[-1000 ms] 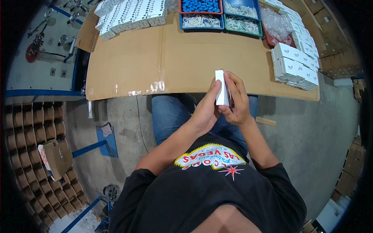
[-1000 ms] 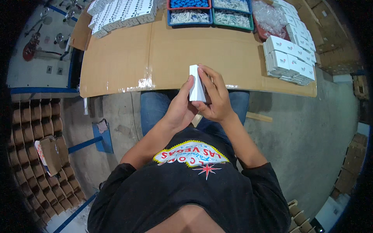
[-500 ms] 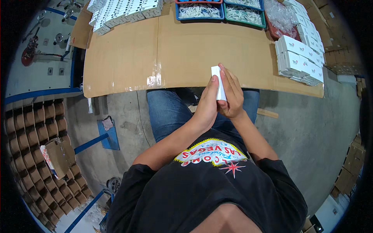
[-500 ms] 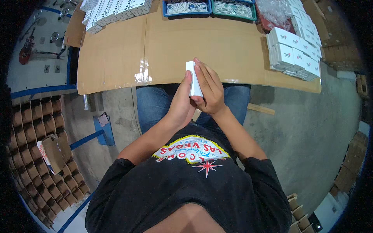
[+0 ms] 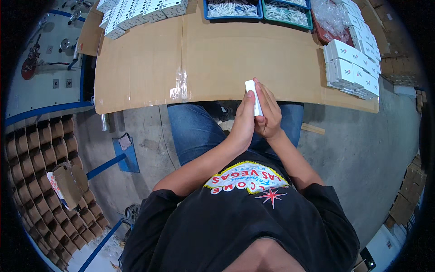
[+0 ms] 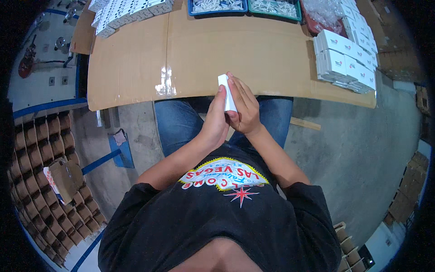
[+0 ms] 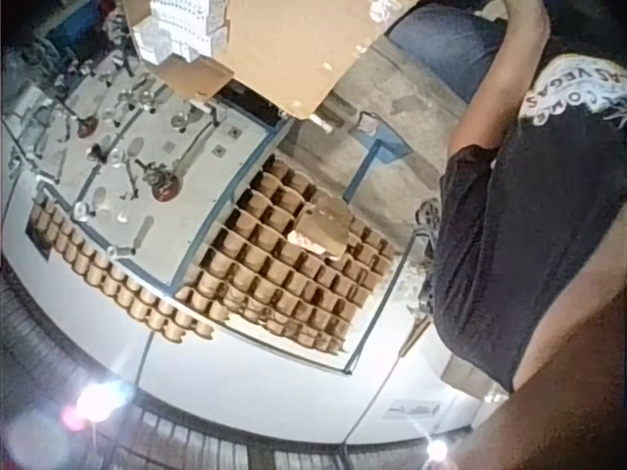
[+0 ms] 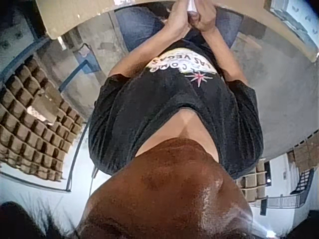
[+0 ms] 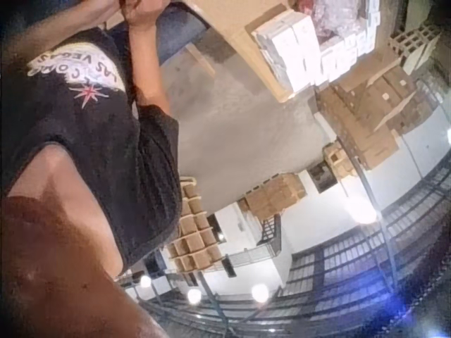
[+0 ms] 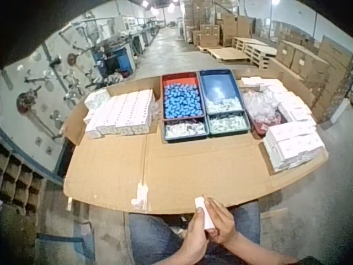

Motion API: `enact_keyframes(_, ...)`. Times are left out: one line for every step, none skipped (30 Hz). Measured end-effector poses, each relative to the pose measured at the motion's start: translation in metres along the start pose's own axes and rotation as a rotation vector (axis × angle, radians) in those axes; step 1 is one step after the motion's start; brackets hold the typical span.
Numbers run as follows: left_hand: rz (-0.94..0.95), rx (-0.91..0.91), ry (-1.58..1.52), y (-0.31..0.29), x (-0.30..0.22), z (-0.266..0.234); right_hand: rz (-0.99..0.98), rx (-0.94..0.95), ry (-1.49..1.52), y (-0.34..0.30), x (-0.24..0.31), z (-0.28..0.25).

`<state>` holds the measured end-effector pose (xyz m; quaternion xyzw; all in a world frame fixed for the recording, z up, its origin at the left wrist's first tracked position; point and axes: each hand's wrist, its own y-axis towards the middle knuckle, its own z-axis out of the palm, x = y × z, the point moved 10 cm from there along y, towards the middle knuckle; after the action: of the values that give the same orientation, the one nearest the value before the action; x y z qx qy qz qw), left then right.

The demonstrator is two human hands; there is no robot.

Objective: Assemble component kits by placing plastic parts and fasteners into small bags and then into white boxes.

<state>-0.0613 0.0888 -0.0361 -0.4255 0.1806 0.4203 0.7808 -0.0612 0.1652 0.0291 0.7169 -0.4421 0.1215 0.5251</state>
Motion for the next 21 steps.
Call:
enact_keyframes(0.011,0.002,-0.006,0.003,0.002,-0.003,0.007,0.004,0.006,0.0,-0.001,0.001)
enact_keyframes(0.023,0.003,-0.011,0.005,0.003,-0.006,0.009,0.007,0.007,-0.001,-0.001,0.002)
enact_keyframes(0.021,0.0,-0.012,0.006,0.004,-0.009,0.006,0.009,0.012,-0.001,-0.002,0.003)
enact_keyframes(0.012,-0.001,-0.022,0.007,0.007,-0.011,0.003,0.012,0.017,-0.001,-0.002,0.005)
enact_keyframes(0.002,-0.001,-0.031,0.008,0.008,-0.012,0.004,0.015,0.017,-0.002,-0.003,0.006)
enact_keyframes(0.0,-0.002,-0.034,0.009,0.009,-0.013,0.011,0.009,0.032,-0.004,-0.005,0.007)
enact_keyframes(-0.009,-0.006,-0.042,0.009,0.01,-0.013,0.018,0.004,0.048,-0.004,-0.006,0.007)
enact_keyframes(-0.018,-0.007,-0.05,0.01,0.008,-0.012,0.018,0.006,0.047,-0.003,-0.006,0.005)
enact_keyframes(-0.019,-0.006,-0.051,0.01,0.004,-0.012,0.038,0.051,0.042,-0.001,-0.008,0.006)
enact_keyframes(-0.1,0.025,-0.101,0.009,0.006,-0.01,0.058,0.097,0.036,0.002,-0.009,0.008)
enact_keyframes(-0.18,0.056,-0.149,0.007,0.007,-0.007,0.057,0.098,0.035,0.007,-0.007,0.007)
enact_keyframes(-0.18,0.058,-0.15,0.008,0.003,-0.009,0.066,0.122,0.057,0.012,-0.005,0.008)
enact_keyframes(-0.185,0.063,-0.147,0.008,0.001,-0.01,0.076,0.146,0.079,0.016,-0.004,0.01)
enact_keyframes(-0.19,0.069,-0.144,0.008,-0.002,-0.01,0.076,0.148,0.078,0.018,-0.004,0.01)
enact_keyframes(-0.183,0.08,-0.124,0.006,-0.005,-0.007,0.057,0.177,0.069,0.02,-0.004,0.012)
enact_keyframes(-0.183,0.081,-0.126,0.003,-0.008,-0.004,0.039,0.206,0.061,0.021,-0.003,0.015)
enact_keyframes(-0.168,0.067,-0.145,0.001,-0.013,-0.001,0.038,0.208,0.06,0.021,-0.003,0.015)
enact_keyframes(-0.152,0.053,-0.163,-0.001,-0.017,-0.001,0.017,0.219,0.011,0.021,-0.001,0.016)
enact_keyframes(-0.152,0.053,-0.165,-0.001,-0.016,-0.001,-0.003,0.23,-0.037,0.021,0.0,0.017)
enact_keyframes(-0.126,0.055,-0.13,-0.002,-0.016,-0.001,-0.003,0.233,-0.036,0.02,0.0,0.019)
enact_keyframes(-0.1,0.057,-0.094,-0.002,-0.017,-0.002,-0.007,0.22,-0.012,0.019,0.001,0.02)
